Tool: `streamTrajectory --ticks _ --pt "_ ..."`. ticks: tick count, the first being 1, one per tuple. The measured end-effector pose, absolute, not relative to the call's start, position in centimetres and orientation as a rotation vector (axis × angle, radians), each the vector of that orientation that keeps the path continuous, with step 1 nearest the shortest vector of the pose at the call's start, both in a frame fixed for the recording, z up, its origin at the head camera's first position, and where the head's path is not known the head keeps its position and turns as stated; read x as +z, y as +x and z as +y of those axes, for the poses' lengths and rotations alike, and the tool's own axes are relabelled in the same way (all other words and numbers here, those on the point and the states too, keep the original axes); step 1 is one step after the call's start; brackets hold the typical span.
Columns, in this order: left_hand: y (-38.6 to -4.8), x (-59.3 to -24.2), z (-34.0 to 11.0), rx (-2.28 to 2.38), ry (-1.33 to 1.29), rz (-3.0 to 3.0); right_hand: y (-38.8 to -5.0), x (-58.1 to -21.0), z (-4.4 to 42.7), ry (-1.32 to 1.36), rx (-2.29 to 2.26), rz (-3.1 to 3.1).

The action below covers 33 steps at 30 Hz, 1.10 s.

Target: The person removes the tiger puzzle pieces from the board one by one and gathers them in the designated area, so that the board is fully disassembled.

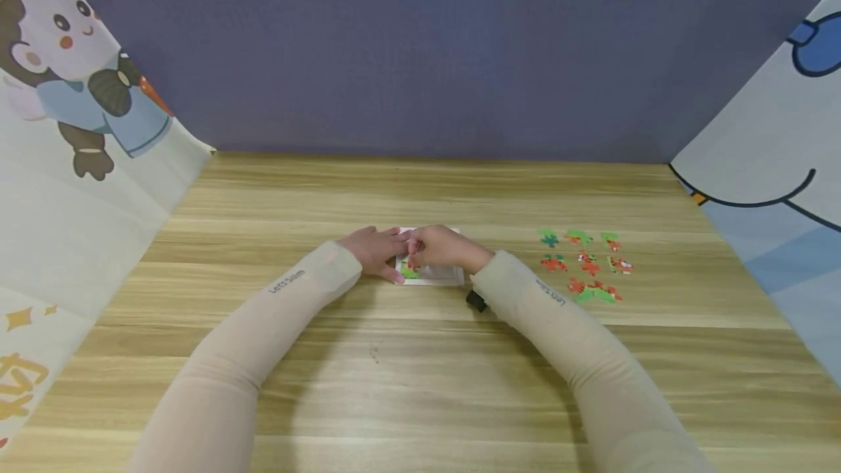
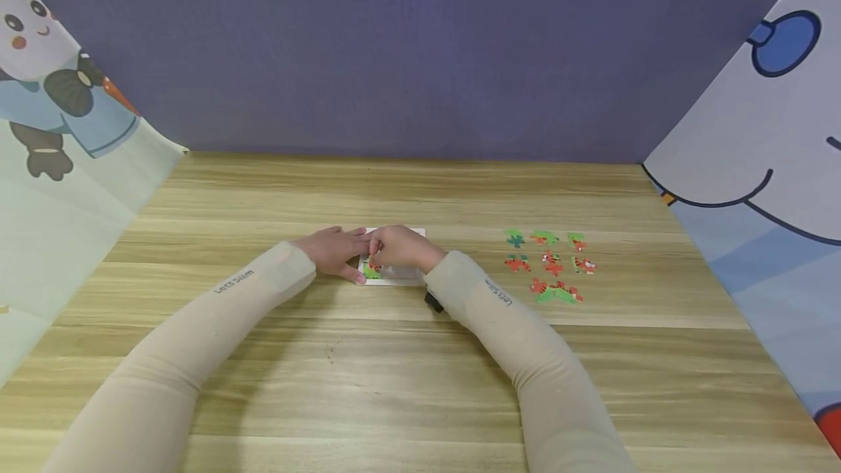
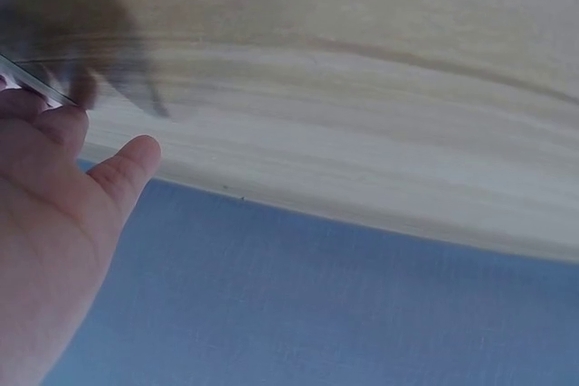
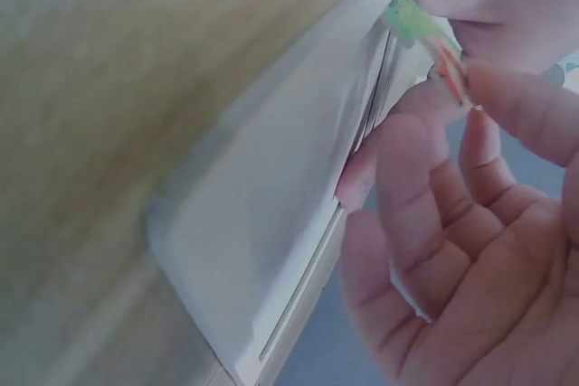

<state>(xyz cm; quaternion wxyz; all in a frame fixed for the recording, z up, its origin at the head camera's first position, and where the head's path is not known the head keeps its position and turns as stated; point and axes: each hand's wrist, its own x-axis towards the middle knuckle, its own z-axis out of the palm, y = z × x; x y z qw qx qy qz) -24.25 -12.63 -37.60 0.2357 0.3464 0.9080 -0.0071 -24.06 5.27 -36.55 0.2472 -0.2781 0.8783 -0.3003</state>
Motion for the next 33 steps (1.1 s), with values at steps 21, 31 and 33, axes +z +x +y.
streamTrajectory --ticks 21,31,33 --pt "-24.3 -37.6 -12.4 -0.085 0.968 2.502 -24.1 -37.2 5.8 -0.778 -0.936 2.446" --pt "-24.7 -37.9 -12.3 -0.130 0.958 2.498 -24.3 -37.2 8.0 -0.620 -1.068 2.422" --pt "-24.7 -37.9 -12.3 -0.140 0.964 2.497 -24.4 -37.2 8.5 -0.589 -1.085 2.423"
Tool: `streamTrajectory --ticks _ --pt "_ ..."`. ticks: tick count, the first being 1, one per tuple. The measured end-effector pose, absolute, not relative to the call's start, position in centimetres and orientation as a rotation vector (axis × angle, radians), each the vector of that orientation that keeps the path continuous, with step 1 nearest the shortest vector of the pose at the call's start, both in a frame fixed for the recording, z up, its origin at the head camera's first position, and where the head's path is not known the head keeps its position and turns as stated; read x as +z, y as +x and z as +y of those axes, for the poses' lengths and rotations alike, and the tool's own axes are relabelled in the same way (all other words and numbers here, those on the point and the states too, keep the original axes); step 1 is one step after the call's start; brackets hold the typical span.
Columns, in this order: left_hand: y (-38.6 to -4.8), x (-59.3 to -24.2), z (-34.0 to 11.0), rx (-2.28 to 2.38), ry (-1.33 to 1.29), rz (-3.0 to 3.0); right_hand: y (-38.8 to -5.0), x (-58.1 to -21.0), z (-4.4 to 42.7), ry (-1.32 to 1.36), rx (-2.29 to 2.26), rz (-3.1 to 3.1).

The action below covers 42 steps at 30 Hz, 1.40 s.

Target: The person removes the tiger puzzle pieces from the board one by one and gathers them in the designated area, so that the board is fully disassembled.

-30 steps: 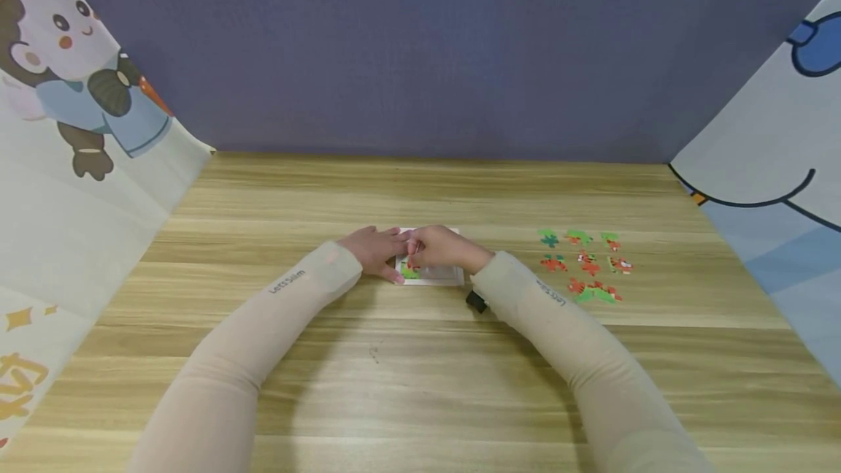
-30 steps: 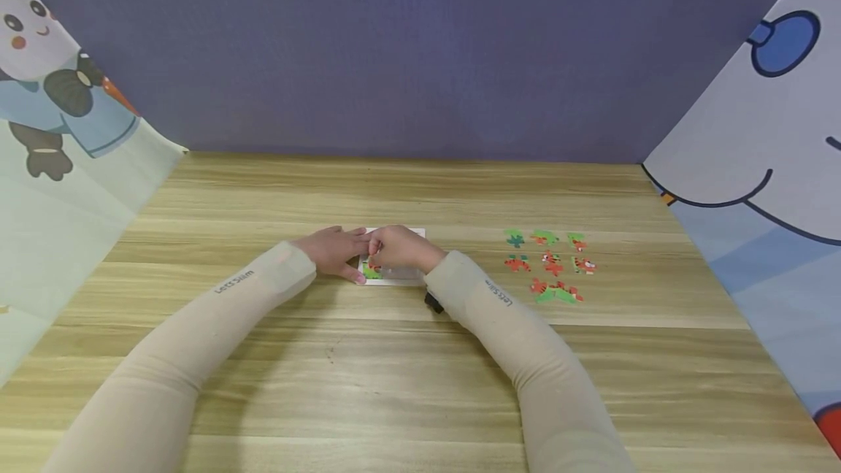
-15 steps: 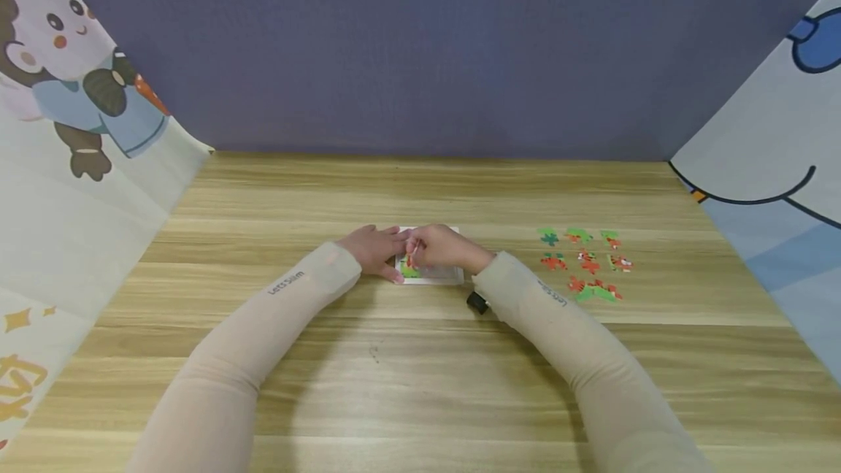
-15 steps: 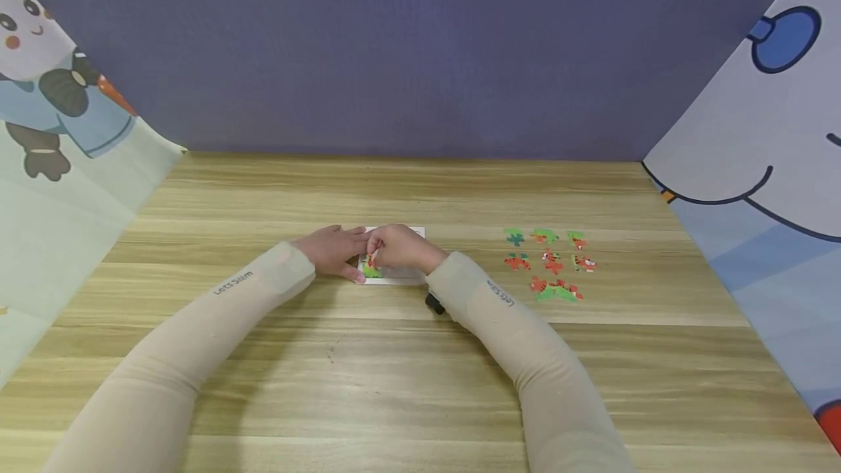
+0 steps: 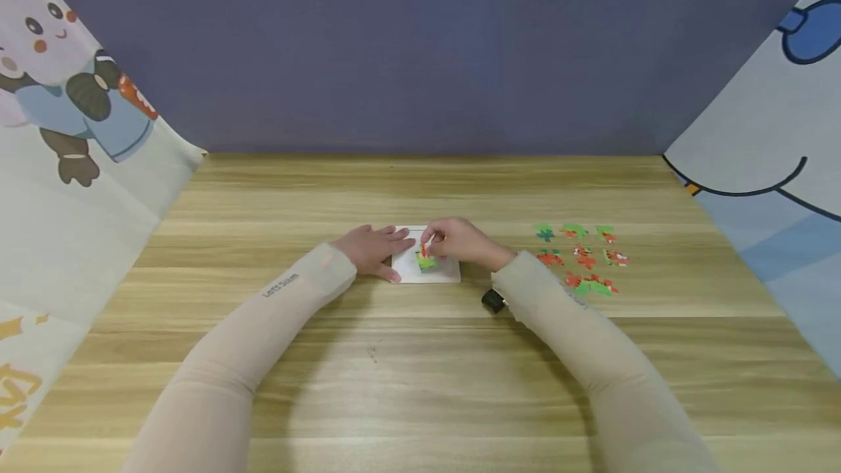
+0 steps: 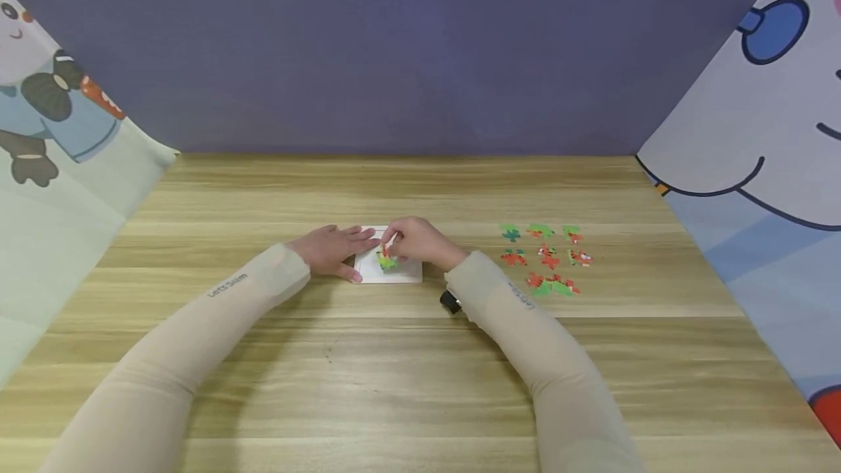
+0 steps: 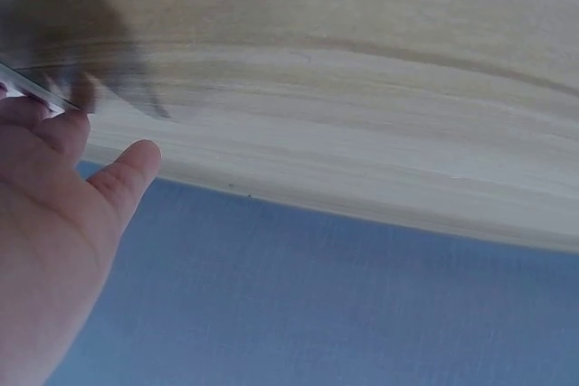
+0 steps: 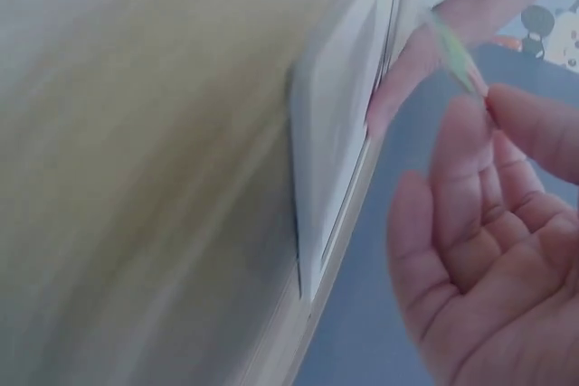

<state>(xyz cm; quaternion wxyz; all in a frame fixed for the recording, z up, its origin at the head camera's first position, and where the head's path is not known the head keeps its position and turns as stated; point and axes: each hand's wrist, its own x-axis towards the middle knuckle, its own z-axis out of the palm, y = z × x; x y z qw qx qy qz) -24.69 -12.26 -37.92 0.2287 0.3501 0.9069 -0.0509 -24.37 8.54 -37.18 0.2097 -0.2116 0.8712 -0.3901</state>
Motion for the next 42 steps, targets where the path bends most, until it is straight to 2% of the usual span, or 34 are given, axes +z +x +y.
streamTrajectory --ticks 12,42 --pt "-24.4 -37.9 -12.0 -0.194 0.964 2.484 -23.8 -37.1 12.3 -0.434 -1.219 2.401" --pt "-24.7 -37.9 -12.6 -0.088 0.978 2.486 -20.4 -36.5 27.7 -0.141 -1.332 2.504"
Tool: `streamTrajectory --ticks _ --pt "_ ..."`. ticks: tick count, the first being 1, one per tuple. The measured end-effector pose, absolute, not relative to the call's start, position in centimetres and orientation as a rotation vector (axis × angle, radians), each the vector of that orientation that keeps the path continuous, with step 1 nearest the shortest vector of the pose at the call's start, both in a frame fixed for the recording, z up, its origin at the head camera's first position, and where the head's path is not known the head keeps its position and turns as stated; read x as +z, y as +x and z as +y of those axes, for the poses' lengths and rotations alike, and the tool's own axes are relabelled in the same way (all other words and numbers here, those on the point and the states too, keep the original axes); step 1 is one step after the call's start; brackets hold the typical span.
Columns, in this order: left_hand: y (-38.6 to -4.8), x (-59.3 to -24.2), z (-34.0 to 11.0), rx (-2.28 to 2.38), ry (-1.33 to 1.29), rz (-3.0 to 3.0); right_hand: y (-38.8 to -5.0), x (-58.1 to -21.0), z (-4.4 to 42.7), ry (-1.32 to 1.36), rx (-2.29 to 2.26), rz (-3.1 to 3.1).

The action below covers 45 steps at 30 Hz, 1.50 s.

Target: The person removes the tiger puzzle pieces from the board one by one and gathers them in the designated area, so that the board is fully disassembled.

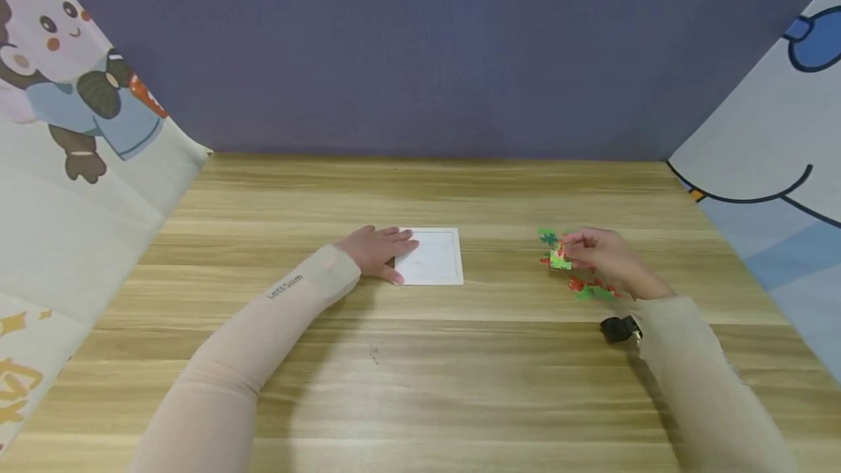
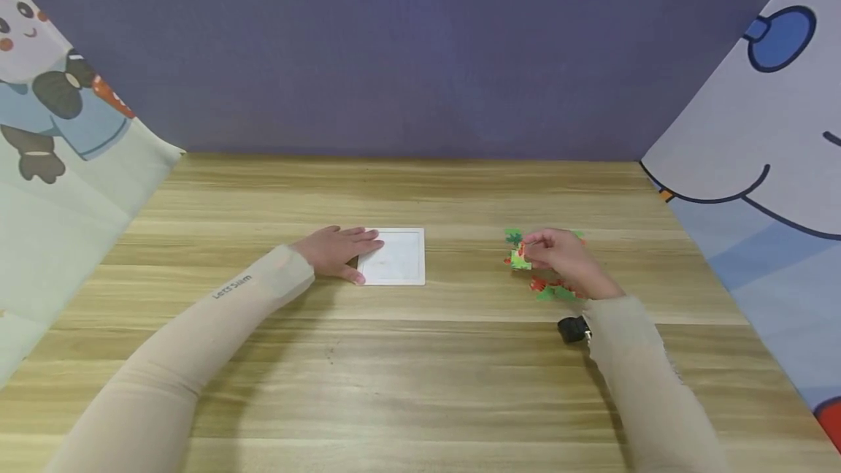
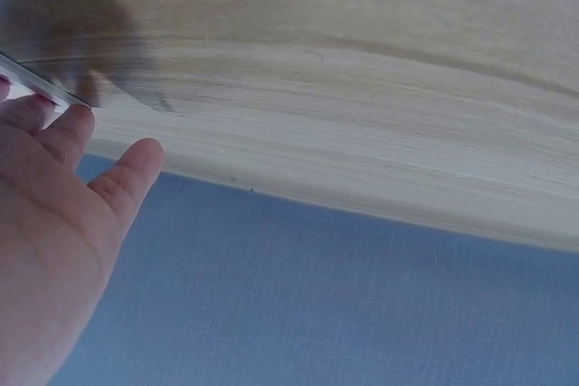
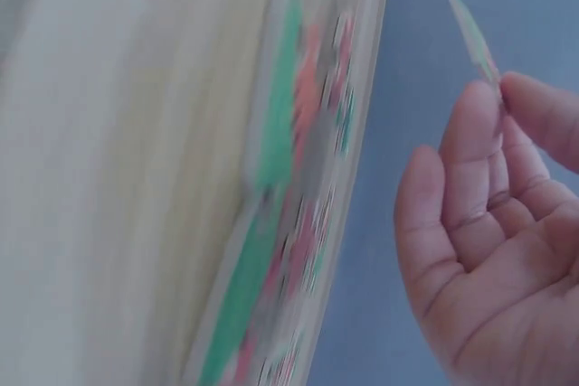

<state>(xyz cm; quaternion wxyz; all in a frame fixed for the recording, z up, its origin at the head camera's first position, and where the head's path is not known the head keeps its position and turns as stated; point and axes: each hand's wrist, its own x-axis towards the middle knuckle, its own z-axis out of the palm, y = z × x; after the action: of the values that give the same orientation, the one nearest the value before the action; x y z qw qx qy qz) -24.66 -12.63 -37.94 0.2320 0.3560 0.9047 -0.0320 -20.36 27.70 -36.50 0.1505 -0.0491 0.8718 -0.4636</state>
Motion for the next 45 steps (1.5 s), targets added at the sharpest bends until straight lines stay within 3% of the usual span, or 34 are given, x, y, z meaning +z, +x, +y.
streamTrajectory --ticks 24,45 --pt "-24.2 -37.6 -12.4 -0.108 0.978 2.485 -17.6 -36.7 35.3 -0.015 -1.229 2.572" --pt "-24.4 -37.7 -12.0 -0.098 0.976 2.482 -17.4 -36.9 38.3 0.165 -1.347 2.293"
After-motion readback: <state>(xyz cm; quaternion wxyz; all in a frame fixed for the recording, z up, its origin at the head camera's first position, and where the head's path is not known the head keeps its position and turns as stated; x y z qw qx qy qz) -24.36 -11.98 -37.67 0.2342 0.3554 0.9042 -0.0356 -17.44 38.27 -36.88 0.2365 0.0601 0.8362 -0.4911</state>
